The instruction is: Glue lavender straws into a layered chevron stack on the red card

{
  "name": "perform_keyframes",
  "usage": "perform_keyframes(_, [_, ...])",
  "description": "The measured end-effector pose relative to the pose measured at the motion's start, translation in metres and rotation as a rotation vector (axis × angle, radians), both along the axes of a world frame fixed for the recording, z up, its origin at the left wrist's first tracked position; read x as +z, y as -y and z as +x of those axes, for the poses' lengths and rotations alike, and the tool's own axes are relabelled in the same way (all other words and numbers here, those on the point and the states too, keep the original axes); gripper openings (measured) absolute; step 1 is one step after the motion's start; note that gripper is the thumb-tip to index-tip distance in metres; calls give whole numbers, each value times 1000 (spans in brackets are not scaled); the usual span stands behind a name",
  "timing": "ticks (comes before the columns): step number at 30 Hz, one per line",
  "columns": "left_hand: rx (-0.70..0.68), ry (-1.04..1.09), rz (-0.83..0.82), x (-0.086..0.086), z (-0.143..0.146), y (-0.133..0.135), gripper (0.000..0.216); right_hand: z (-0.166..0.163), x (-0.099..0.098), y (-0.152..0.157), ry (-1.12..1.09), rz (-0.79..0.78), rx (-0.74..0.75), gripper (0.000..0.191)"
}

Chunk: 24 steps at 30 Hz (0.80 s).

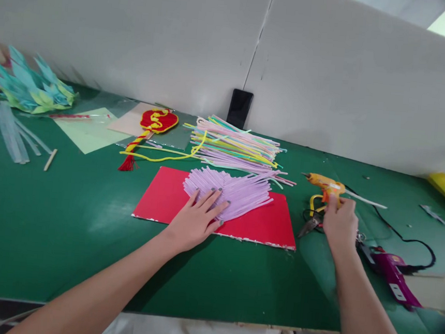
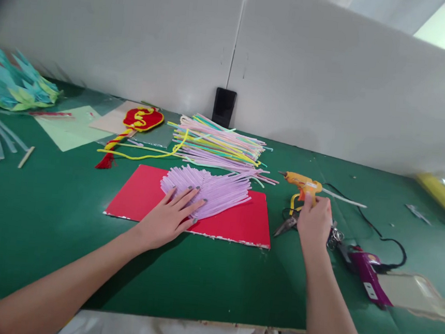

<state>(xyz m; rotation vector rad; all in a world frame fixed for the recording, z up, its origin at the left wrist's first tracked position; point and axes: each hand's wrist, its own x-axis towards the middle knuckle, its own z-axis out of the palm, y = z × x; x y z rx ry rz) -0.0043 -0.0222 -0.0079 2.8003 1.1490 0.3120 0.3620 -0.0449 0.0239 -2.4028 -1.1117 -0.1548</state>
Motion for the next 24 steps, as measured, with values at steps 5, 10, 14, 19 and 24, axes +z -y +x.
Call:
perform_keyframes(5, [-23, 27, 25, 4, -1, 1, 47, -40, 17, 21, -16, 47, 65, 59])
perform_keyframes(10, [-34, 77, 1, 13, -2, 3, 45, -95, 12, 44, -14, -63, 165, 59])
perform_keyframes(14, [-22, 178, -76, 16, -1, 5, 38, -118, 1, 55, 19, -127, 176, 54])
perform_keyframes(19, [-39, 282, -158, 11, 1, 6, 26, -122, -15, 59, -16, -79, 201, 57])
perform_keyframes(24, [-49, 289, -171, 10, 2, 6, 24, -119, -25, 60, -63, -53, 186, 61])
